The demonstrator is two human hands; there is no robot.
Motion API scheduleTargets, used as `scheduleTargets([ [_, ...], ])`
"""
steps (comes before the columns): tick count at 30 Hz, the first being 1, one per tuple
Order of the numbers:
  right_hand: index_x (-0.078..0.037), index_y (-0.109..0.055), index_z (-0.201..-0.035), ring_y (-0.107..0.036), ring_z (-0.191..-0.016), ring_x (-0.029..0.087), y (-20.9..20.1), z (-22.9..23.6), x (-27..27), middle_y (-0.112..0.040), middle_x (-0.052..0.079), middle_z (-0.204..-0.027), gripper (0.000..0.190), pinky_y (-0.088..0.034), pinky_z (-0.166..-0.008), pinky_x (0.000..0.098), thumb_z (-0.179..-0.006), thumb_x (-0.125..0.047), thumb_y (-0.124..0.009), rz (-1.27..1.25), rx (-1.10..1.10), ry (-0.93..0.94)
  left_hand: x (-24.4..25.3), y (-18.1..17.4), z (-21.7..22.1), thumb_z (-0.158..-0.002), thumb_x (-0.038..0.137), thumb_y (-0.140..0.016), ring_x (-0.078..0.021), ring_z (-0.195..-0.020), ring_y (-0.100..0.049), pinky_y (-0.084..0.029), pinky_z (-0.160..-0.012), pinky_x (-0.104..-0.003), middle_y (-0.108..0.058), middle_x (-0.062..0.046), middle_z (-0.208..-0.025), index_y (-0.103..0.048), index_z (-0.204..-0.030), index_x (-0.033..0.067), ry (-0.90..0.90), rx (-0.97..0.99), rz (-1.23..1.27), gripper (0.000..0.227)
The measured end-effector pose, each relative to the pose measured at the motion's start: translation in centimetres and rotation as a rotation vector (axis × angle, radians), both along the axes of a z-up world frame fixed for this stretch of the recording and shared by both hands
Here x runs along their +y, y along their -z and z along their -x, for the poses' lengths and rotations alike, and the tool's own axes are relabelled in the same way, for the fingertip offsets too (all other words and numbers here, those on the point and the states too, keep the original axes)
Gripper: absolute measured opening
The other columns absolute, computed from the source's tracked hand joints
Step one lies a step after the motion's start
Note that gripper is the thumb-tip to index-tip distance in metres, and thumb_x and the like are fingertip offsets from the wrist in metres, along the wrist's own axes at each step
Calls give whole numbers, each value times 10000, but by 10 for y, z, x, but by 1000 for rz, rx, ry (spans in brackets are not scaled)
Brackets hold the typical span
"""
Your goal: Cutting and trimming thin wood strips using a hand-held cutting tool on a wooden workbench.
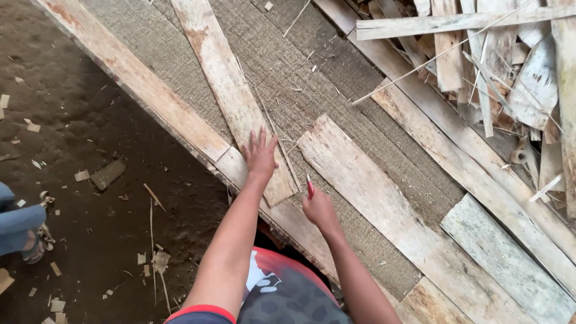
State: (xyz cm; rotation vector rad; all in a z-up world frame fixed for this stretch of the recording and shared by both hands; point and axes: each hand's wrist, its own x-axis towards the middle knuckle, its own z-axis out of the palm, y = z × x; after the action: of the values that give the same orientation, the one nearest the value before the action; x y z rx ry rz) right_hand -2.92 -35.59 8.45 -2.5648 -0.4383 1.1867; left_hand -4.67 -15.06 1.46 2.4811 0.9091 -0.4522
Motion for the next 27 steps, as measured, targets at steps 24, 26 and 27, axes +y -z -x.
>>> scheduleTargets([
  [24, -178, -724, -1059, -723, -1092, 346, 90, -60, 130, -758, 25, -1062, 258, -592, -928, 506, -894, -376, -734, -33, -152, 221, 71, 23, 47, -927, 190, -623, -256, -1315, -526, -508, -1023, -454, -511, -58, -1366, -461, -1460, 137, -150, -361, -52, 559],
  [26, -196, -738, -1047, -730, -1082, 341, 111, -64, 133, -766, 22, -1050, 238, -596, -917, 493, -883, -369, -735, -12, -155, 245, 89, 18, 41, -939, 174, -604, -246, -1296, -532, -516, -1008, -446, -503, -52, -1360, -478, -1443, 139, -146, -364, -61, 522],
  [27, -213, -752, -1035, -736, -1071, 336, 120, -64, 136, -774, 20, -1037, 221, -600, -906, 480, -872, -362, -737, 6, -154, 269, 100, 14, 38, -950, 158, -585, -237, -1276, -539, -524, -993, -438, -495, -45, -1353, -495, -1427, 140, -142, -365, -71, 486],
])
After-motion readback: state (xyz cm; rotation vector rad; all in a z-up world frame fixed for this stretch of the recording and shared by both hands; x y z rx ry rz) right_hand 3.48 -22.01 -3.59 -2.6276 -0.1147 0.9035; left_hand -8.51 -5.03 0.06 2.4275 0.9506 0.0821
